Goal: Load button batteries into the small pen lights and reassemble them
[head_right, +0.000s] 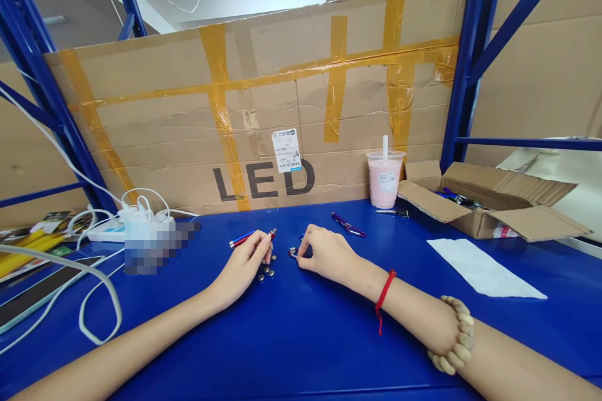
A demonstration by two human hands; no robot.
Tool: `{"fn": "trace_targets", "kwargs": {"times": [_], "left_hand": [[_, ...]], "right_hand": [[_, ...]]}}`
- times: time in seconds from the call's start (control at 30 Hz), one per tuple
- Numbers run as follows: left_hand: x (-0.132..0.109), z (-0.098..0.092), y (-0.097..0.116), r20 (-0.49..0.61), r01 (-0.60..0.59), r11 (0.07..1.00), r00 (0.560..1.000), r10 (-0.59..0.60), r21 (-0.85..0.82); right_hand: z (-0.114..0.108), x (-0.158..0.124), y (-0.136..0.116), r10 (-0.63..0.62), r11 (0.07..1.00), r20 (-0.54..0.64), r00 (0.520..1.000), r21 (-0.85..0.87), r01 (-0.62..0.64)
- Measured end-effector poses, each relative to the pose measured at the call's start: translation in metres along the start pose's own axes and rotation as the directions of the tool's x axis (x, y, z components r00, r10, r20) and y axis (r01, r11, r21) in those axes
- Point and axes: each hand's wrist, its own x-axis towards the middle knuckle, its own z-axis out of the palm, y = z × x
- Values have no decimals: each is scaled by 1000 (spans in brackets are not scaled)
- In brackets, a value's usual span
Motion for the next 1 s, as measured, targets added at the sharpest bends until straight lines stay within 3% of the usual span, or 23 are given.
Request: {"fn": "trace_targets", "kwargs": {"times": [0.17, 0.4, 0.57, 0.73, 0.87, 1.0], "left_hand": [[0, 1, 0, -8, -10, 1000, 1000, 10, 8], [3, 2, -6, -13, -8, 1000, 1000, 8, -2], [2, 1, -8, 8, -25, 999, 1000, 26, -25], [0, 1, -4, 8, -2, 999, 1000, 2, -47], [0, 2, -4, -6, -50, 992, 999, 50, -113], [2, 3, -5, -12, -93, 991, 996, 93, -99]], "right_hand": [[-3, -2, -4, 59, 998, 34, 998, 8, -59], [-2, 1, -3, 39, 999, 2, 999, 26, -39], [-1, 2, -4, -36, 997, -86, 996, 67, 42], [1, 0, -8, -176, 976, -236, 956, 82, 200], [2, -1, -8, -278, 945, -245, 929, 105, 311], [4, 0, -7, -272, 947, -221, 937, 112, 301]]}}
